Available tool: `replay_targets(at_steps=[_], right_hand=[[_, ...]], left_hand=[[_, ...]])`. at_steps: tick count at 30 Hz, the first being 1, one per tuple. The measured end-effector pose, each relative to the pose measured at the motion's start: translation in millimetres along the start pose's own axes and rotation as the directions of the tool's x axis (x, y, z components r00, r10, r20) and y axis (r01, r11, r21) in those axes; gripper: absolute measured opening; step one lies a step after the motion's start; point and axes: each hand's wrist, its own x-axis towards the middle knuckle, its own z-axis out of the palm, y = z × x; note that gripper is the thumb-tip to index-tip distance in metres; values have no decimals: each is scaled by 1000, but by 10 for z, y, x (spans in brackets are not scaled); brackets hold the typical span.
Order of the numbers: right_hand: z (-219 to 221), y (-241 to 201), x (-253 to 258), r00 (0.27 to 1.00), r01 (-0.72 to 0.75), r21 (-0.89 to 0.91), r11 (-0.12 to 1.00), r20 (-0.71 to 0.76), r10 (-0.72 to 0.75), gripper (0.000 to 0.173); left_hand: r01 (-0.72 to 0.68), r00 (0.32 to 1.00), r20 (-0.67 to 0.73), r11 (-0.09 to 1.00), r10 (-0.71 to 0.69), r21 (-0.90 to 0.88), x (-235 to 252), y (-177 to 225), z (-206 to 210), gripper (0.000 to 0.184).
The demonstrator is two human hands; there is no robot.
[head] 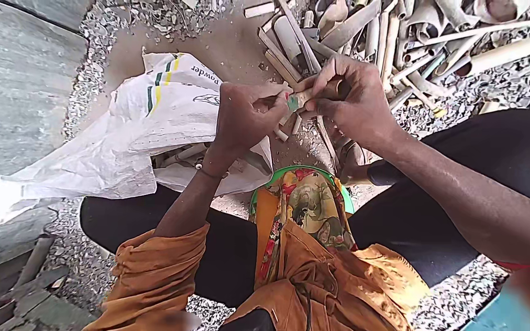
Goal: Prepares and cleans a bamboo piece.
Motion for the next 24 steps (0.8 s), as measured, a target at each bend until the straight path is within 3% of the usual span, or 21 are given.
replay_targets(at_steps=[3, 9, 13, 20, 24], right_hand=[[-35, -65, 35, 1000, -6, 58, 998, -17, 7, 25], [-59, -56, 41, 996, 80, -103, 991, -25, -83, 22], [-27, -24, 32, 993, 111, -172, 979, -21, -117, 22], [13, 2, 22, 987, 150, -277, 949, -19, -162, 19], [58, 20, 2, 983, 178, -340, 923, 12, -185, 15]], left_hand=[[21, 1000, -14, 995, -22, -97, 22, 21, -26, 21], [-49, 999, -7, 997, 48, -61, 26, 18, -56, 20], [-106, 994, -30, 992, 108, 62, 22, 23, -57, 15], [-25, 998, -55, 987, 33, 157, -21, 77, -17, 13], [-64, 998, 6, 976, 64, 208, -25, 67, -30, 12]])
